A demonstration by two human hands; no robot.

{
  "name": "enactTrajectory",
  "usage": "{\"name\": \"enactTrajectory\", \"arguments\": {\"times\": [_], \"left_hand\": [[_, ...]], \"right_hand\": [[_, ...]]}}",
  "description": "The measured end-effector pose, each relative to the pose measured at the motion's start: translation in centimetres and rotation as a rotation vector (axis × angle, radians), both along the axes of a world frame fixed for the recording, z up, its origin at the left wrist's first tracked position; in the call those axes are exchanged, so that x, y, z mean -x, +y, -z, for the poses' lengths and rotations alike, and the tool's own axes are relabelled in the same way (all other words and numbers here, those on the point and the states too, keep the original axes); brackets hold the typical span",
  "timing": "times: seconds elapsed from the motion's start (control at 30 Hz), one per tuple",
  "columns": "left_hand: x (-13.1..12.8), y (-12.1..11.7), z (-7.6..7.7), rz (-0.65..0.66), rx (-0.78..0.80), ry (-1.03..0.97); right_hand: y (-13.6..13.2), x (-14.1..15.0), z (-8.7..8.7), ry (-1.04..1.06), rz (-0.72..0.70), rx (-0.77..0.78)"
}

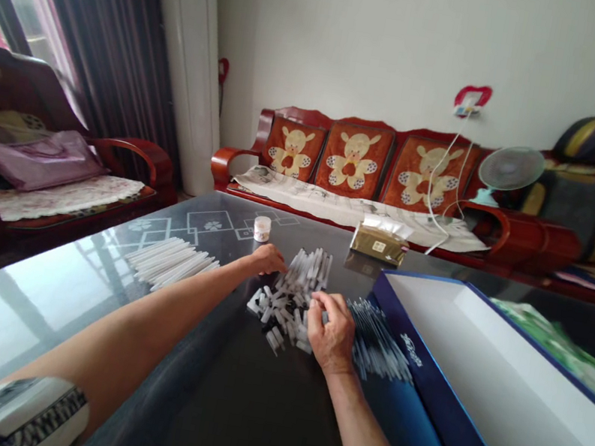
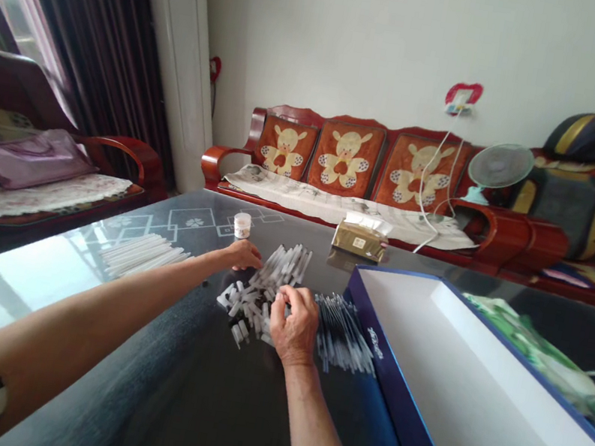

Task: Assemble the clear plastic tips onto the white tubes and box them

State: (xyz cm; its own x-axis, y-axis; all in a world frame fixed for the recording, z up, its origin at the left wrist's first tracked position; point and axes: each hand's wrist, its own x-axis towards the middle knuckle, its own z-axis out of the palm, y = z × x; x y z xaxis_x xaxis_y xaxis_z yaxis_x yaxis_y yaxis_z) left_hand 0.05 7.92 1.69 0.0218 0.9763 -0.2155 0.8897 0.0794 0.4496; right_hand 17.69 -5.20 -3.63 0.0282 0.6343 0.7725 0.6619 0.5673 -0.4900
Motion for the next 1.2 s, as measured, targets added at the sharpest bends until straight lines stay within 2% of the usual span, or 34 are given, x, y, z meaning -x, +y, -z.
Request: {"name": "enactTrajectory", "arguments": {"times": [0.37, 0.73, 1.2], "left_hand": [[-1.0, 0.5, 0.5, 0.017, -0.013, 0.080], [0.2, 0.8, 1.2, -0.016, -0.046, 0.085], [-0.1, 1.0, 1.5, -0.003, -0.114, 0.158]], "right_hand": [[0.0, 0.0, -0.1, 0.003, -0.002, 0.005], [-0.1, 0.0, -0.2, 0.014, -0.004, 0.007], [0.0, 0.0, -0.2, 0.012, -0.003, -0.010]]}}
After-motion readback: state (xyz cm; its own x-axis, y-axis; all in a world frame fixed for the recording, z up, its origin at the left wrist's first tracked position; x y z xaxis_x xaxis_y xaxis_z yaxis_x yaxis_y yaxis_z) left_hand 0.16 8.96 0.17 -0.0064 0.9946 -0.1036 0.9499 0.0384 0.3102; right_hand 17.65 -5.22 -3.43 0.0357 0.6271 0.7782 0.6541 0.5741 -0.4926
